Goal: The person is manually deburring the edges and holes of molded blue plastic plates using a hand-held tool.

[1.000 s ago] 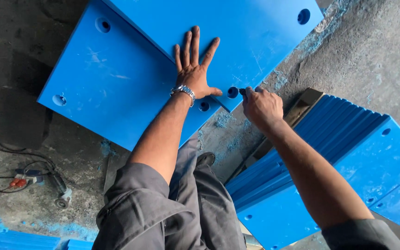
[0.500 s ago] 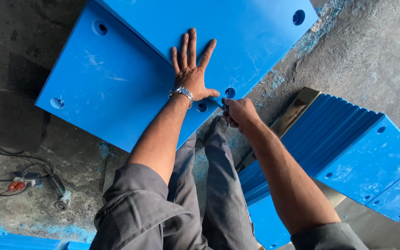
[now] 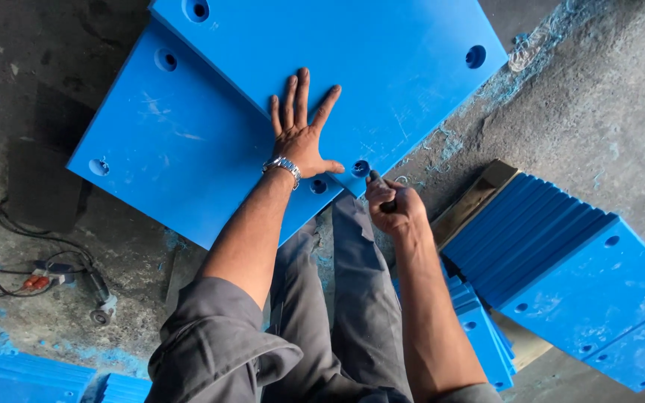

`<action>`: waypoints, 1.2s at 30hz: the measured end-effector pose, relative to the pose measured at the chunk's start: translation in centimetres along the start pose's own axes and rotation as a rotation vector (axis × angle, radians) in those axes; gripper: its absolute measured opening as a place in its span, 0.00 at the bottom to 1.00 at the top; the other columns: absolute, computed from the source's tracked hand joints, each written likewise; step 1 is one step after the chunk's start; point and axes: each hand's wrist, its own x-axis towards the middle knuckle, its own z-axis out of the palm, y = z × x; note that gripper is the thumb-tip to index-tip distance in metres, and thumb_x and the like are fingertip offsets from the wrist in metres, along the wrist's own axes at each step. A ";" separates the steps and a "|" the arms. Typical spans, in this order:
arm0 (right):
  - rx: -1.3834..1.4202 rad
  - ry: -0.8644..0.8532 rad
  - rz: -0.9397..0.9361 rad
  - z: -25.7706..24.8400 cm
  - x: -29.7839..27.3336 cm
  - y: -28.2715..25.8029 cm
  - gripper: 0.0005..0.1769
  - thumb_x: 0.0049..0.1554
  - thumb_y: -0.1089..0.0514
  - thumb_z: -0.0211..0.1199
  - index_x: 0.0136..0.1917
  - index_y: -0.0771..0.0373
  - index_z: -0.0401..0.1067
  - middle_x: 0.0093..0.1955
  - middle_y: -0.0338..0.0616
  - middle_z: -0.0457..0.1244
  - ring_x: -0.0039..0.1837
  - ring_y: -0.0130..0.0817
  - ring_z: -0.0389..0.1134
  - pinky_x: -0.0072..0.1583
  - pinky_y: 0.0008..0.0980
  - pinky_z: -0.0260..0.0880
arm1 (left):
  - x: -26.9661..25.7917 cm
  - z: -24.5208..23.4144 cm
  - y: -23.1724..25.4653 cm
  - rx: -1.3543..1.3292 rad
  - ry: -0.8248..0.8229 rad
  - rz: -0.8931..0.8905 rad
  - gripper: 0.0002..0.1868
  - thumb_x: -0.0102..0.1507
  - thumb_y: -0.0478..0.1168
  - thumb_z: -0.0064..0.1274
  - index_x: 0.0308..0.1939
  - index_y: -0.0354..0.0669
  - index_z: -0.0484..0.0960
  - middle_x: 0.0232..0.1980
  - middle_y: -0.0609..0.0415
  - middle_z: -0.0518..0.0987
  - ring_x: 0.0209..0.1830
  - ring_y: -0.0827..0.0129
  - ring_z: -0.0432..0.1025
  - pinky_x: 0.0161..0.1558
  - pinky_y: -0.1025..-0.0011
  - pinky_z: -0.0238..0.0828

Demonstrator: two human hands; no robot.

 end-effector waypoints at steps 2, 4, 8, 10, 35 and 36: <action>-0.044 0.035 -0.020 -0.7 -0.3 0.0 0.21 0.69 0.54 0.40 0.55 0.77 0.64 0.33 0.38 0.57 0.27 0.23 0.57 0.27 0.20 0.62 | 0.1 -0.3 0.4 -0.007 -0.025 -0.028 0.83 0.30 0.69 0.79 0.80 0.80 0.38 0.83 0.42 0.24 0.84 0.45 0.21 0.78 0.34 0.19; -0.129 0.064 0.039 -1.6 -1.0 0.1 0.23 0.68 0.51 0.41 0.52 0.76 0.65 0.31 0.38 0.58 0.27 0.23 0.58 0.28 0.21 0.64 | 0.4 -0.3 0.6 0.001 -0.053 -0.042 0.83 0.31 0.68 0.79 0.80 0.81 0.38 0.83 0.42 0.24 0.84 0.45 0.21 0.78 0.34 0.19; -0.787 0.054 -0.188 1.7 -5.6 2.9 0.21 0.66 0.50 0.43 0.52 0.69 0.69 0.31 0.40 0.61 0.26 0.24 0.58 0.27 0.24 0.60 | 0.2 -0.5 0.7 0.015 -0.116 -0.102 0.83 0.30 0.68 0.79 0.79 0.81 0.38 0.83 0.42 0.24 0.84 0.45 0.21 0.77 0.34 0.18; -1.547 0.401 -0.533 4.1 -6.8 2.9 0.15 0.64 0.51 0.53 0.58 0.60 0.73 0.33 0.38 0.62 0.30 0.28 0.60 0.32 0.32 0.58 | 0.5 -0.3 0.7 0.001 -0.084 -0.078 0.82 0.32 0.69 0.79 0.80 0.80 0.38 0.83 0.42 0.24 0.84 0.45 0.21 0.77 0.34 0.17; -2.722 0.467 -0.454 3.0 -2.2 0.3 0.22 0.65 0.46 0.52 0.50 0.67 0.76 0.40 0.55 0.69 0.39 0.46 0.69 0.42 0.47 0.70 | 0.4 -0.8 1.7 0.006 -0.141 -0.131 0.84 0.28 0.70 0.78 0.80 0.82 0.39 0.84 0.47 0.24 0.85 0.49 0.22 0.80 0.37 0.18; -2.076 0.331 -0.244 2.2 -2.4 0.1 0.25 0.67 0.44 0.52 0.50 0.68 0.78 0.37 0.48 0.66 0.32 0.36 0.62 0.35 0.38 0.61 | 0.5 -0.8 1.8 0.024 -0.155 -0.141 0.83 0.29 0.70 0.77 0.81 0.82 0.39 0.85 0.47 0.24 0.86 0.49 0.22 0.80 0.37 0.18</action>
